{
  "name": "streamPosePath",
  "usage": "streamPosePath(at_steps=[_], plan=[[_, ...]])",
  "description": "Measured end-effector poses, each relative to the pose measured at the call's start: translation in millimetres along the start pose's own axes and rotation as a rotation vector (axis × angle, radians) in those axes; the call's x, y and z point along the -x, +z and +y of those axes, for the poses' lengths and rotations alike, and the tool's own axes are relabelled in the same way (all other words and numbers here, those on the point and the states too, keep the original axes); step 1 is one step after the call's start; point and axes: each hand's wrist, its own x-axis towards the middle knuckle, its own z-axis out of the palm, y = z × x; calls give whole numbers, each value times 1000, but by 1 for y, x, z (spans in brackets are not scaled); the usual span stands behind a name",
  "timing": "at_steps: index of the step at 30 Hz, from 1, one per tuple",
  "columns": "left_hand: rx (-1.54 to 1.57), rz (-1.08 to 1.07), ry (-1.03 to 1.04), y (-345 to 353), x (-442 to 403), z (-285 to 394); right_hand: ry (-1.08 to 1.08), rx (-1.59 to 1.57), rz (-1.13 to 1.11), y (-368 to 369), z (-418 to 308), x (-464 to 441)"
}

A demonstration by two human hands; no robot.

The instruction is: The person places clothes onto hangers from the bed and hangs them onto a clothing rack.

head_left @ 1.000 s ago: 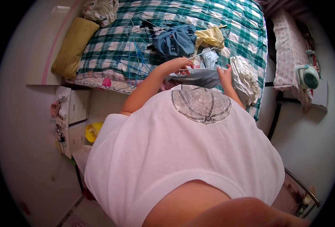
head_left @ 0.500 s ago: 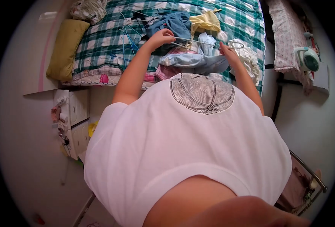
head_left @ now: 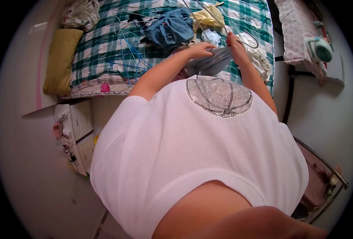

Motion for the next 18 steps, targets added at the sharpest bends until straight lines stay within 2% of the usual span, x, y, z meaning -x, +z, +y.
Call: streamPosePath(at_steps=[3,4,7,8,12,14,18], plan=[[-4,-35,27,1,-13,6,22,137,130,-15,3,-2],[152,14,50,5,-12,24,-8,208,117,-16,0,0],[398,-90,-58,8,-25,51,-45,263,90,-22,15,0],[357,-91,3,11,-27,50,-87,215,86,-25,23,-3],[111,-300,-148,-3,-18,49,31,36,177,-26,17,-1],[-149,-259,-140,-11,-5,24,69,-88,250,-26,2,2],[-522,-120,-171,-50,40,4,22,-8,230,-58,-17,6]])
